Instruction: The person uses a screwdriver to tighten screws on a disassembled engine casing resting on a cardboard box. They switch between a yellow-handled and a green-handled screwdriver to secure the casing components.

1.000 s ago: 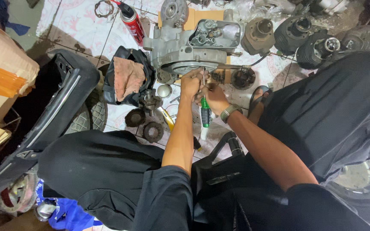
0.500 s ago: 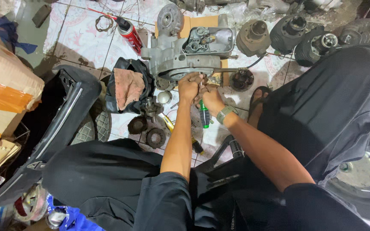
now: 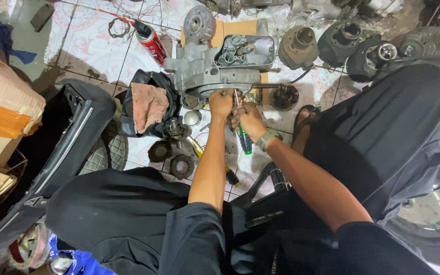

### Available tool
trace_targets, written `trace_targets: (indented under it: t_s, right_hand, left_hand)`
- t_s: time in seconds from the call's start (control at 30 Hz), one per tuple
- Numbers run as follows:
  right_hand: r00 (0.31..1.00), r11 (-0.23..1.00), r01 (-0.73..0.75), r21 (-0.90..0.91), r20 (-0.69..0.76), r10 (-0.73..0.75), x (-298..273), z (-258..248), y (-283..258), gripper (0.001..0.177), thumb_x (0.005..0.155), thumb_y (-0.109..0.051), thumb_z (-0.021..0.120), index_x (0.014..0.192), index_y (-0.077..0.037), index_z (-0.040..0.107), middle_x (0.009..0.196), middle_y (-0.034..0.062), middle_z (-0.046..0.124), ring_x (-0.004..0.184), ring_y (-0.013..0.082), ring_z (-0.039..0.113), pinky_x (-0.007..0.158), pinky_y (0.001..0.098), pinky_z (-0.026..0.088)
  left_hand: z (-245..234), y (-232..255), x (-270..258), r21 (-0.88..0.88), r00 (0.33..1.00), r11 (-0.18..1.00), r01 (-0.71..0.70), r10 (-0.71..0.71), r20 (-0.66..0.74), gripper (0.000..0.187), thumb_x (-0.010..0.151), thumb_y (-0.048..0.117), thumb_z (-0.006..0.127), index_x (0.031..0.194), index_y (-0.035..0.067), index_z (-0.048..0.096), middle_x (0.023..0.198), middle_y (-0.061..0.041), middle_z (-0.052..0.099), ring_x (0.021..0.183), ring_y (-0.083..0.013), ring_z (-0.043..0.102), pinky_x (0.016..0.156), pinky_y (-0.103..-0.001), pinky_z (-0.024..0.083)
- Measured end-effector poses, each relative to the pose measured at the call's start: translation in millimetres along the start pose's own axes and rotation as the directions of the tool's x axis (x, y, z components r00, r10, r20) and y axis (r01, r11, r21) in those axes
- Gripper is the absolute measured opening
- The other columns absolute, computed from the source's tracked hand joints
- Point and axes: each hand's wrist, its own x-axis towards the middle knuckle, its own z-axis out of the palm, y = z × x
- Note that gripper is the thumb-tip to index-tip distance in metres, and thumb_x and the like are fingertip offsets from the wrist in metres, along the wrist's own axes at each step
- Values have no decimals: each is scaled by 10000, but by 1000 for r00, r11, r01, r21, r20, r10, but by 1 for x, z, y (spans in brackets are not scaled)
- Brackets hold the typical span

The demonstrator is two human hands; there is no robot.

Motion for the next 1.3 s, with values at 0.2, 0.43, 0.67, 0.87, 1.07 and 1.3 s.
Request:
trace_targets:
  t_s: [0.2, 0.43, 0.67, 0.87, 1.07, 1.3]
  right_hand:
    - [1000, 1000, -4, -13, 7, 4, 5, -3, 5, 342, 959, -276, 404, 973, 19, 577, 742, 143, 648, 654, 199, 659, 552, 312, 572]
    - [999, 1000, -6, -16, 41, 6, 5, -3, 20, 277, 917, -229, 421, 969, 0, 569, 725, 160, 652, 647, 253, 669, 564, 357, 574]
    - [1000, 1000, 11, 7, 7, -11, -4, 0, 8, 278, 928, -224, 381, 941, -15, 564, 691, 135, 630, 621, 214, 657, 552, 320, 577]
    - [1000, 1000, 5, -24, 0, -5, -4, -2, 5, 316, 931, -264, 390, 949, -8, 573, 681, 145, 626, 616, 208, 649, 558, 326, 583]
    - [999, 988, 40, -147, -16, -43, 14, -8, 21, 347, 922, -319, 423, 949, -36, 621, 721, 163, 641, 699, 256, 666, 594, 389, 593]
    - [1000, 960, 16, -280, 6, -14, -21, -1, -18, 451, 906, -349, 421, 1092, 12, 615, 979, 276, 631, 985, 425, 608, 817, 559, 493]
  left_hand:
    - [19, -26, 26, -275, 993, 954, 119, -109, 50, 247, 752, 267, 641, 869, 63, 715, 649, -102, 665, 628, -200, 675, 564, -292, 550]
    - [17, -30, 18, -259, 995, 961, 97, -88, 45, 322, 795, 353, 679, 1001, 105, 694, 780, -130, 691, 758, -231, 683, 649, -345, 557]
    - [23, -29, 11, -254, 999, 967, 35, -26, 38, 247, 816, 293, 682, 1024, 163, 713, 926, -127, 703, 894, -273, 665, 768, -363, 539]
    - [20, -28, 11, -279, 999, 959, 49, -43, 29, 243, 803, 270, 683, 1022, 169, 717, 911, -102, 715, 890, -263, 678, 788, -365, 539]
    - [23, -35, 15, -291, 1000, 956, 28, -29, 4, 250, 808, 270, 677, 1023, 146, 713, 913, -85, 719, 915, -264, 672, 827, -379, 528]
    - [46, -60, 47, -381, 996, 920, 91, -86, 29, 204, 794, 209, 697, 989, 152, 713, 915, -89, 710, 789, -257, 700, 638, -328, 616]
